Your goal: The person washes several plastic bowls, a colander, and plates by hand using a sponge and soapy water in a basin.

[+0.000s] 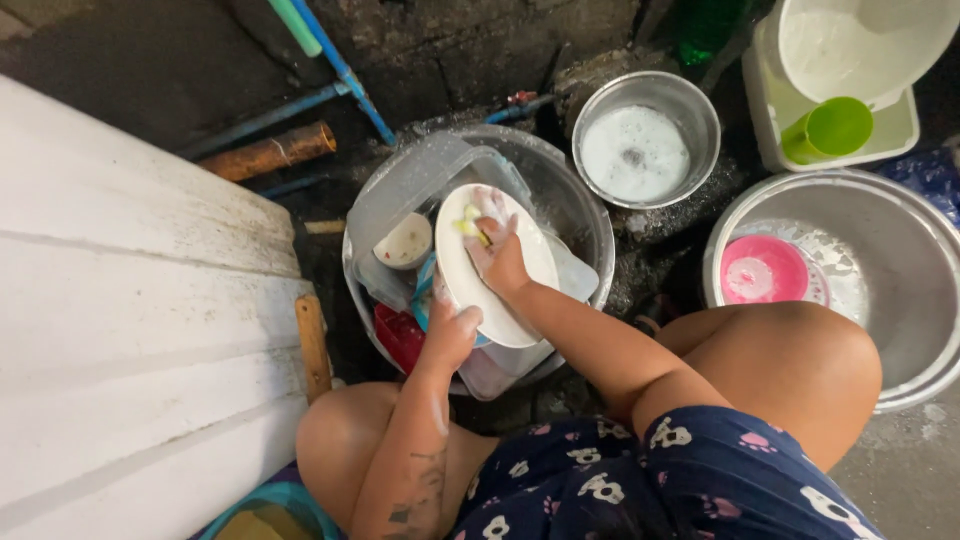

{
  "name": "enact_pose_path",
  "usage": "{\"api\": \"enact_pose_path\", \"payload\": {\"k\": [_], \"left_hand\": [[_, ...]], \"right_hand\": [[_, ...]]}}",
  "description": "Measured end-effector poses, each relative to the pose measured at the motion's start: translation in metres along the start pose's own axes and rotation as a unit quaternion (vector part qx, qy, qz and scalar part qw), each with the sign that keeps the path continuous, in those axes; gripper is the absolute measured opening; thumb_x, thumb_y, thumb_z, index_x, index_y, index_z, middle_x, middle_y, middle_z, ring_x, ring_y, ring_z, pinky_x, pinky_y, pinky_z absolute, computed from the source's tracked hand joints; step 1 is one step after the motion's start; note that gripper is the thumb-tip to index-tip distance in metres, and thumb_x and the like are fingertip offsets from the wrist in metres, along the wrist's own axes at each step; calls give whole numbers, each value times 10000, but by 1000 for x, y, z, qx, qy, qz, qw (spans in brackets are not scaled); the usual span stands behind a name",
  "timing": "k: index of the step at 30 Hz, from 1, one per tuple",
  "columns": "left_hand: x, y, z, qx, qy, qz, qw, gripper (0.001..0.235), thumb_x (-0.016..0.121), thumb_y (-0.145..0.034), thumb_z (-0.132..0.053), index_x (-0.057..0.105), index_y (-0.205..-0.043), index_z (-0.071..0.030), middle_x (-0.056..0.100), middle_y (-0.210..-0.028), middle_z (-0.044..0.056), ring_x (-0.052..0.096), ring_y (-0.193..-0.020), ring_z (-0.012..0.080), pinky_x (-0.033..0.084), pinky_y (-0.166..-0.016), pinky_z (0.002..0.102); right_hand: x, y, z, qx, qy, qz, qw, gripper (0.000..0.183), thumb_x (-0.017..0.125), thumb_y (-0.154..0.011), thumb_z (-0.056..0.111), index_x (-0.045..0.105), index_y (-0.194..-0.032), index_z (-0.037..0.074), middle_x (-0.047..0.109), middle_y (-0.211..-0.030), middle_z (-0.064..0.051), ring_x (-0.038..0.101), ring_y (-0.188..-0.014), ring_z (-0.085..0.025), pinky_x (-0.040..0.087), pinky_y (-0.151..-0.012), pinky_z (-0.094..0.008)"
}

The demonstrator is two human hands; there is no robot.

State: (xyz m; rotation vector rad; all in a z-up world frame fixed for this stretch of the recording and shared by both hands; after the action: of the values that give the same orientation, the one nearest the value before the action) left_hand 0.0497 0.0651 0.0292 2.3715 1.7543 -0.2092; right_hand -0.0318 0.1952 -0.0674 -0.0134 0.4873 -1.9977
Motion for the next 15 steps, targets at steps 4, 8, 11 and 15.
{"api": "enact_pose_path", "payload": {"k": [4,8,11,15], "left_hand": [[5,1,41,-31,16,1,999,1024,613,-640,1,240,-1593,-43,332,-1613,196,302,-1503,230,184,-1294,395],[-5,2,14,-49,-3,0,999,997,635,-688,-90,221,-1592,-17,309,-1624,214,291,-1516,228,157,-1303,374],[0,2,9,-67,-21,-3,998,924,687,-679,-134,389,-1552,-79,467,-1548,144,420,-1447,198,190,-1276,370],[-4,-4,35,-35,-11,-10,999,954,674,-657,-59,351,-1554,-27,428,-1555,185,416,-1436,207,201,-1273,383]], "right_hand": [[0,-4,-27,-14,12,-1,1000,224,782,-850,208,656,-938,46,353,-1663,-116,187,-1533,-512,12,-1066,-843],[1,2,4,-42,33,82,995,241,725,-868,322,735,-1041,155,331,-1684,-63,150,-1579,-430,-34,-1016,-907],[-9,-21,-54,34,76,24,996,251,789,-842,303,756,-1009,119,146,-1737,-42,57,-1560,-515,44,-948,-962],[18,18,-28,-34,2,92,995,309,744,-866,225,624,-1128,111,744,-1140,-75,683,-1198,-202,-119,-1270,-570]]}}
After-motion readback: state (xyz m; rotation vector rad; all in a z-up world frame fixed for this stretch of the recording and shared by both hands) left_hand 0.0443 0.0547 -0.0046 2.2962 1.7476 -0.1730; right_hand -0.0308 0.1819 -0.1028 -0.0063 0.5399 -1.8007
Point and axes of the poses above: each hand's wrist, its own y-axis away from the middle knuckle, its own x-axis out of the palm, z = x × y, the point moved 6 cm from there along -y, towards the middle knuckle
